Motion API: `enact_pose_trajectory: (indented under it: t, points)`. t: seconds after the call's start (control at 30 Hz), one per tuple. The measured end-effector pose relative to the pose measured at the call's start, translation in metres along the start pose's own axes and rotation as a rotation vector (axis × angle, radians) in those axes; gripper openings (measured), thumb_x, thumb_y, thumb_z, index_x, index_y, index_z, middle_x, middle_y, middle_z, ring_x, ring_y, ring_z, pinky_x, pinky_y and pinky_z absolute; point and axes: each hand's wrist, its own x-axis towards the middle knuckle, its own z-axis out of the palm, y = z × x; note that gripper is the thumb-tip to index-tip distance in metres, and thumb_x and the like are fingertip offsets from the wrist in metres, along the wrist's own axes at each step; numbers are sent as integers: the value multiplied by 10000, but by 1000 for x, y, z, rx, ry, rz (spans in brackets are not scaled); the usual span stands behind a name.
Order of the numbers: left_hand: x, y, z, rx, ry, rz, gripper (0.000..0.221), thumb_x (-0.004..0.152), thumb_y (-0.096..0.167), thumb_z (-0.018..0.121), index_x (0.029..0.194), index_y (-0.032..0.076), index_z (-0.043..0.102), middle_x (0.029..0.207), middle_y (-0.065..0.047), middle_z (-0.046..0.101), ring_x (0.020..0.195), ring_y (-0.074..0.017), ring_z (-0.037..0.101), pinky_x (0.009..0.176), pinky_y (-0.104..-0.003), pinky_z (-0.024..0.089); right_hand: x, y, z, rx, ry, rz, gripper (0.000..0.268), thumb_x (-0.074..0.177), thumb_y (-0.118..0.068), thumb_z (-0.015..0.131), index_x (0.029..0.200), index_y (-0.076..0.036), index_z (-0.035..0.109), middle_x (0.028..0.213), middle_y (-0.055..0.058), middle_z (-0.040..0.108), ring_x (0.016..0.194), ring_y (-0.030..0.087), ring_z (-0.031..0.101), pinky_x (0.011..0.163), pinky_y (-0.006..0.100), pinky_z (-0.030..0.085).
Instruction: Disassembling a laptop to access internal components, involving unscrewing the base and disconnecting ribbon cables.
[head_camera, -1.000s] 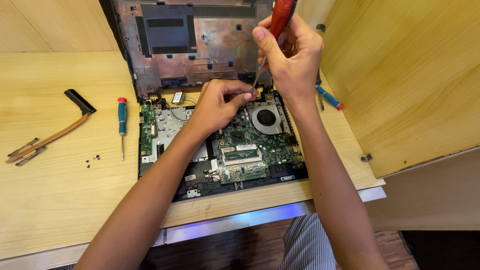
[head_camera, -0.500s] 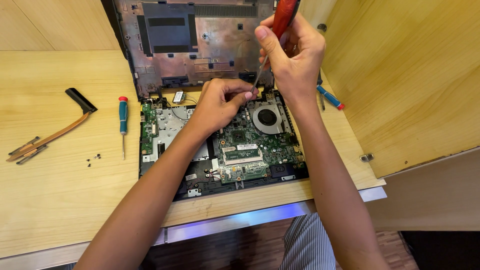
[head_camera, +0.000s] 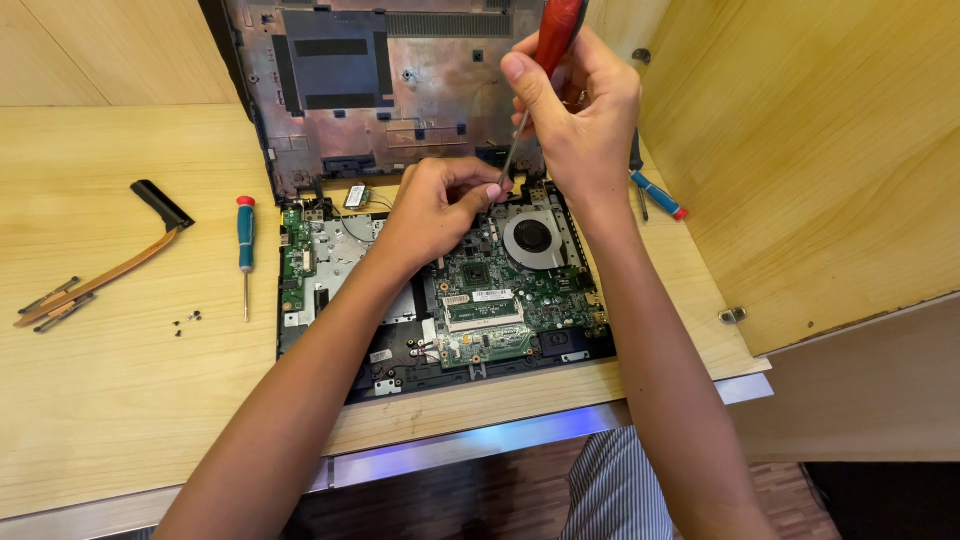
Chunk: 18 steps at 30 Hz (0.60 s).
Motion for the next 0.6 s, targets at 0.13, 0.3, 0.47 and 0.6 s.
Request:
enact_pose_trajectory:
  t: [0.13,0.3,0.47,0.6]
  points:
    - [-2,4,0,3,24,4,150,941,163,695,1036,109,799,898,-10,804,736,-75,640,677,-252,501,2,0,-3,26,-57,77,167,1006,-242,688,975,-78,670,777,5,622,610,100,629,532,213,548]
    - [-1,7,3,-117,70,46,220,936,137,670,1123,61,758,1095,-90,801,1006,-164,775,934,-319,623,10,1,-11,113,-238,104,272,1010,-297,657,1040,-31,703,850,51,652,705,135,656,627,236,564]
    - [-2,4,1,47,109,126,142,927,130,662,974,76,784,959,-34,815,861,-156,765,807,-317,604,17,-7,-16,252,-489,331,347,1012,-334,620,1256,-90,651,955,37,720,948,165,778,883,310,699]
    - [3,8,6,93,93,62,139,931,77,648,989,32,766,966,-97,816,756,-171,741,596,-284,586,16,2,-19,217,-442,339,486,991,-387,610,1350,-60,593,1151,118,735,1004,201,780,836,311,714]
